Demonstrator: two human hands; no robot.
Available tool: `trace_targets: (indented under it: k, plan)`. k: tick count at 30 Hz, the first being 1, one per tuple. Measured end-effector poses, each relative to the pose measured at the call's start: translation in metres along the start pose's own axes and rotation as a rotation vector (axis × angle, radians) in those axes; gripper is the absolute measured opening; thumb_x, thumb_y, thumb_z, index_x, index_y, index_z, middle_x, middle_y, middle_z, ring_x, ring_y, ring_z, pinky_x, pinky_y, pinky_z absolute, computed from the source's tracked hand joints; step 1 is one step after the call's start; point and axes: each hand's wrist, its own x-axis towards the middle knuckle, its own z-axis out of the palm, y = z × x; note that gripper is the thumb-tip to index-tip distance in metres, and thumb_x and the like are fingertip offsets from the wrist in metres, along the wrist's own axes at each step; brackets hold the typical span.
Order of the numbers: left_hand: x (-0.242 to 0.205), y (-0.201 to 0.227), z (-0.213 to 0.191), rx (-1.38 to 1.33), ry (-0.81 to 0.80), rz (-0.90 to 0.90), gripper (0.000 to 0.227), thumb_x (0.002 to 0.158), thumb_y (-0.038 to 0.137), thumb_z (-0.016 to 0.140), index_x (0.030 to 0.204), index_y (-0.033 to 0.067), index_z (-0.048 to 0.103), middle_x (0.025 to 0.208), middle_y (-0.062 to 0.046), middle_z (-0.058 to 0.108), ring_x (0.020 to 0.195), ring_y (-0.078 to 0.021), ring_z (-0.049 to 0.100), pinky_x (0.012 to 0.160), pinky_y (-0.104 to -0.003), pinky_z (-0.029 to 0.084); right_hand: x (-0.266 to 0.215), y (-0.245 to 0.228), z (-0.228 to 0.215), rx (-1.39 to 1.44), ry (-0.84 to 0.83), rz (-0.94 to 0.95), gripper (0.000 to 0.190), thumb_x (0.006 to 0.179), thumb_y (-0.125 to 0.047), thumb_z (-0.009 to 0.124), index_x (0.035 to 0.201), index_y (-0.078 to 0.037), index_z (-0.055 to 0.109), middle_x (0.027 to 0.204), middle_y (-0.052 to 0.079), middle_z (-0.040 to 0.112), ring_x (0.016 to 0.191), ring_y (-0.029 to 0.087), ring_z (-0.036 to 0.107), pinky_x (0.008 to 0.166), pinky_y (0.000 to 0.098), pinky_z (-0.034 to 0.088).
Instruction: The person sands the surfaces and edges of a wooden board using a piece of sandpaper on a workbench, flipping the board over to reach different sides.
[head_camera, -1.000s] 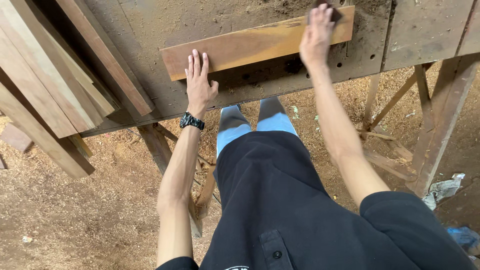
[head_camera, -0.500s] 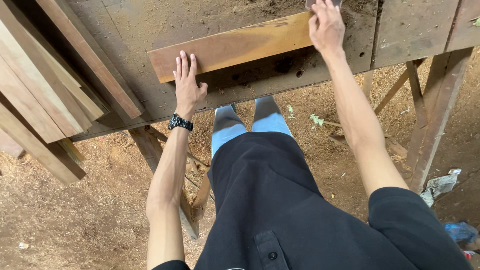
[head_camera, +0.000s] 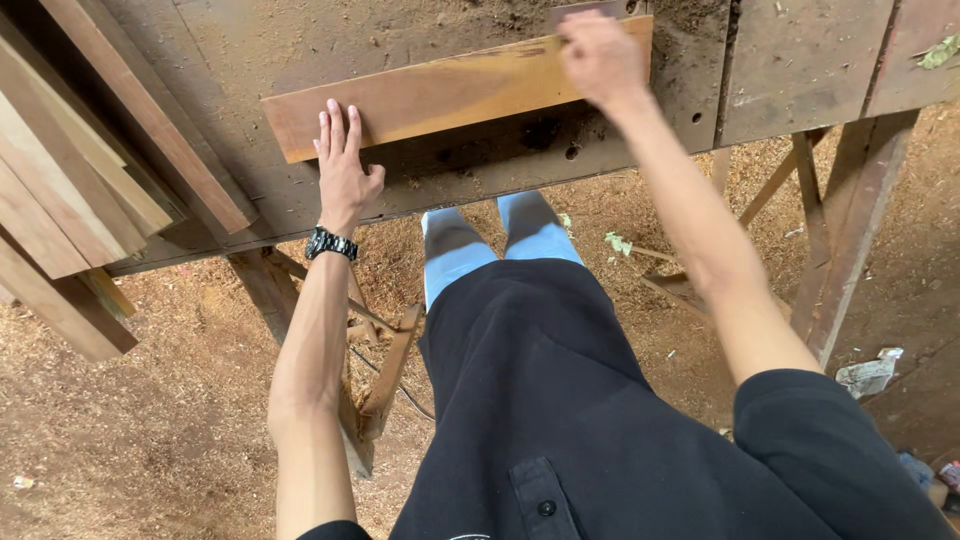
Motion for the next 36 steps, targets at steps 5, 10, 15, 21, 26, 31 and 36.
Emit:
trace_targets:
  k: [5, 10, 15, 21, 26, 31, 36]
  plan:
    - [-0.004, 0.003, -0.006, -0.009, -0.014, -0.018, 0.098, 0.081, 0.014, 0.067, 0.169, 0.0179, 0.024, 0.175, -0.011, 0.008, 0.161, -0.035, 0.009, 0.128, -0.059, 0.021, -0.019, 0.042, -0.023, -0.198, -0.017, 0.278, 0.028, 0.106, -0.02, 0.053, 0.114, -0.003, 0.073, 0.11, 0.016, 0.075, 0.098, 0.025, 0.07, 0.085, 0.0449, 0.057]
    - [0.002, 0.002, -0.005, -0.001, -0.05, -0.03, 0.098, 0.081, 0.014, 0.068, 0.168, 0.0172, 0.024, 0.175, -0.012, 0.007, 0.16, -0.0348, 0.008, 0.127, -0.059, 0.02, 0.03, -0.081, 0.036, 0.068, -0.089, 0.266, 0.027, 0.102, -0.02, 0.051, 0.106, -0.006, 0.074, 0.105, 0.014, 0.075, 0.097, 0.026, 0.07, 0.086, 0.0418, 0.058]
    - [0.001, -0.004, -0.005, -0.015, -0.051, -0.023, 0.095, 0.084, 0.015, 0.068, 0.169, 0.0178, 0.025, 0.176, -0.011, 0.007, 0.162, -0.0339, 0.009, 0.129, -0.057, 0.021, 0.017, -0.093, 0.043, 0.016, -0.025, -0.09, 0.034, 0.101, -0.01, 0.054, 0.13, -0.002, 0.07, 0.141, 0.016, 0.065, 0.134, 0.034, 0.058, 0.114, 0.0446, 0.049]
    - [0.003, -0.002, -0.003, -0.029, -0.056, -0.065, 0.096, 0.084, 0.018, 0.07, 0.168, 0.0181, 0.026, 0.176, -0.01, 0.007, 0.162, -0.0341, 0.009, 0.128, -0.058, 0.019, -0.065, 0.012, -0.005, -0.056, 0.012, 0.239, 0.04, 0.112, -0.008, 0.053, 0.151, -0.001, 0.057, 0.162, 0.017, 0.047, 0.152, 0.036, 0.038, 0.127, 0.048, 0.033]
    - [0.004, -0.004, -0.001, -0.027, -0.044, -0.039, 0.099, 0.081, 0.018, 0.07, 0.169, 0.0179, 0.024, 0.175, -0.011, 0.006, 0.162, -0.0346, 0.008, 0.129, -0.058, 0.019, -0.053, -0.052, 0.045, -0.063, 0.063, 0.296, 0.047, 0.112, -0.008, 0.045, 0.158, -0.001, 0.045, 0.167, 0.017, 0.033, 0.157, 0.034, 0.023, 0.13, 0.0482, 0.027]
    - [0.007, -0.002, -0.006, 0.007, -0.06, -0.049, 0.096, 0.083, 0.017, 0.069, 0.168, 0.0145, 0.024, 0.175, -0.014, 0.008, 0.161, -0.034, 0.009, 0.128, -0.058, 0.019, -0.015, -0.144, 0.029, 0.693, -0.255, 0.562, 0.029, 0.113, -0.021, 0.049, 0.134, -0.006, 0.062, 0.124, 0.023, 0.06, 0.109, 0.03, 0.053, 0.092, 0.0416, 0.046]
    - [0.02, 0.062, -0.015, -0.132, -0.151, -0.125, 0.047, 0.108, 0.037, 0.064, 0.145, 0.0101, 0.053, 0.157, -0.015, 0.047, 0.148, -0.0273, 0.041, 0.126, -0.05, 0.032, -0.018, -0.149, -0.032, 1.631, 0.024, 0.682, 0.027, 0.113, -0.019, 0.056, 0.132, 0.0, 0.061, 0.122, 0.003, 0.066, 0.111, 0.01, 0.059, 0.103, 0.0255, 0.05]
